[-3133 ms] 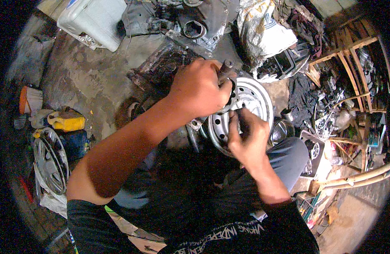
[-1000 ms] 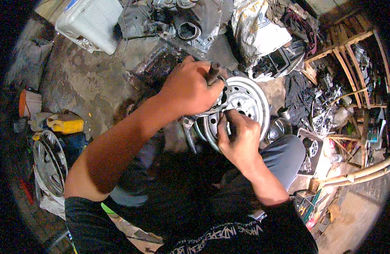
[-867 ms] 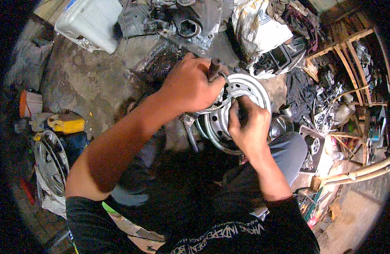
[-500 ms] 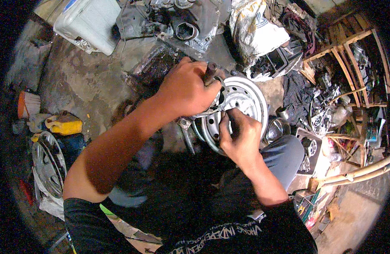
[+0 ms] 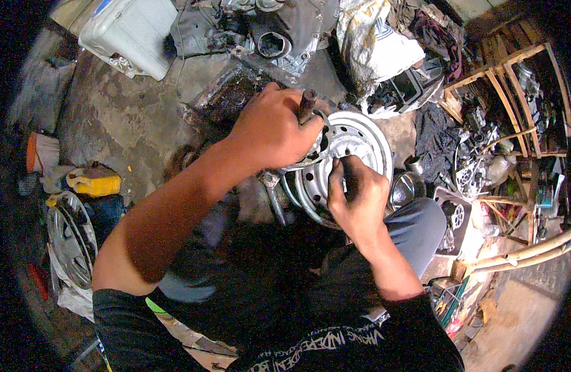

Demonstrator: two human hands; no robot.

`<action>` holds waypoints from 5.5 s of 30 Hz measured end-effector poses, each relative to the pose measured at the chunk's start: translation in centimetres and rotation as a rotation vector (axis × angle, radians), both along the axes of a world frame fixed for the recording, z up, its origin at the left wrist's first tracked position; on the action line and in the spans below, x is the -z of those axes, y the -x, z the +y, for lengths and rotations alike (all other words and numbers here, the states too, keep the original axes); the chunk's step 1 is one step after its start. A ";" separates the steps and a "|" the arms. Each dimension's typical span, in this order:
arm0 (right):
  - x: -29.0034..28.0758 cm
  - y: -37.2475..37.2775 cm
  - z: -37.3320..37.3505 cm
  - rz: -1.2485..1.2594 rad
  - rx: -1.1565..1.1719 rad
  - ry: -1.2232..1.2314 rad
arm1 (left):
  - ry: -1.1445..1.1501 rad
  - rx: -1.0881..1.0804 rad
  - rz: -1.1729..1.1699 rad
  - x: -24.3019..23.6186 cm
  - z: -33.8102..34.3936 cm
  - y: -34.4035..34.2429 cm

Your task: The person sits on the floor and uses a hammer and a metal rod to tap and adjust a mechanical component. They repeatedly strike the part and rotate it to align it with a wheel rim.

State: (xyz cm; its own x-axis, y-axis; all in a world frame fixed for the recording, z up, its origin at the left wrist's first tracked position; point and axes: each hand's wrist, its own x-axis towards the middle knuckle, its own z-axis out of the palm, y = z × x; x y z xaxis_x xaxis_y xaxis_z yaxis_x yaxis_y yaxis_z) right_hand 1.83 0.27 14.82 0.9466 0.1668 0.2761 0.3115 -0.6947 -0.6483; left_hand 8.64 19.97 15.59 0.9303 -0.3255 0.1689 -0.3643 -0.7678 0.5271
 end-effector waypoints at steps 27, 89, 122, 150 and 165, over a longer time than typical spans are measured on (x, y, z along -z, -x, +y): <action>0.9 1.3 2.3 -0.114 -0.067 0.062 | 0.061 -0.011 -0.184 1.6 0.2 -0.5; -1.6 0.1 2.7 0.074 0.027 0.076 | 0.049 -0.280 0.115 -1.9 -1.0 -0.1; -0.5 -1.5 1.8 0.030 0.102 0.080 | 0.055 -0.300 0.103 -0.6 -0.6 -0.5; -0.7 -3.2 0.7 -0.072 -0.033 -0.095 | 0.109 -0.103 -0.161 0.9 0.2 -0.5; 0.4 1.3 3.5 -0.029 -0.002 0.033 | 0.019 -0.020 -0.493 3.2 0.7 -0.8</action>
